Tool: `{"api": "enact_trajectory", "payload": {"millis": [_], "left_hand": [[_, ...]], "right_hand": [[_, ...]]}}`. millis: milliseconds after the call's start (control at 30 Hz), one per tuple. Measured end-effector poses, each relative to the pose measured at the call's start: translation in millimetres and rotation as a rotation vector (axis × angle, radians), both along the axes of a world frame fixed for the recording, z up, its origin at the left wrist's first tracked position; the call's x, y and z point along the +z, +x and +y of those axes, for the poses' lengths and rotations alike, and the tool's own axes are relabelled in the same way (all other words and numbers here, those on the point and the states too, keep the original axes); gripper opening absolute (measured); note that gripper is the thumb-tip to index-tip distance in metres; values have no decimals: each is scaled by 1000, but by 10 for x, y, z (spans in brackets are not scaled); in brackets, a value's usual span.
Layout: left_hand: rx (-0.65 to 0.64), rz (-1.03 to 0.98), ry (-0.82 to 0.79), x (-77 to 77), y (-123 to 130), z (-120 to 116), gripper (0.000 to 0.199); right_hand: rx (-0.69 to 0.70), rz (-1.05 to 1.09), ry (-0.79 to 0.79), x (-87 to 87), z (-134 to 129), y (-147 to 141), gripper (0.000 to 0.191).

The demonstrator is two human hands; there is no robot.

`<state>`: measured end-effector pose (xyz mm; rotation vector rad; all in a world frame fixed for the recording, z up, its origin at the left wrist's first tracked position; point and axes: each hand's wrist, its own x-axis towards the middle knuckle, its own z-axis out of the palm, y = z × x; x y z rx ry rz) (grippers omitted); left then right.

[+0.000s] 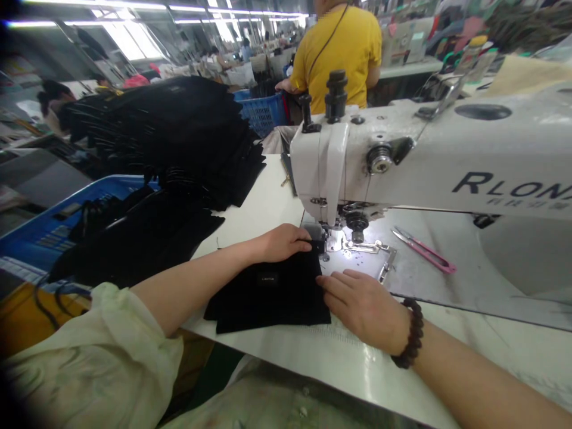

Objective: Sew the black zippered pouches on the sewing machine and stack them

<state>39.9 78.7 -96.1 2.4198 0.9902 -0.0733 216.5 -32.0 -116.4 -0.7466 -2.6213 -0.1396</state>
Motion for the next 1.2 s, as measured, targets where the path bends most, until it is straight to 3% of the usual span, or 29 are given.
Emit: {"api": "enact_trajectory", "payload": {"millis": [233,400,700,967,1200], "left_hand": [[-10,76,81,6,45,-17,22],[-8,85,116,-6,56,-27,22],[123,135,277,15,81,-183,24],[176,89,236,4,63,-164,24],[214,36,185,-25,5,-173,19]], "right_hand": [[-73,66,-72,-14,4,8,23],[-9,24,-79,25,10,2,27],[2,-13,-149,45,-2,20,27],[12,-12,-165,64,7,0,30],[-17,9,-272,82,1,21,28]]}}
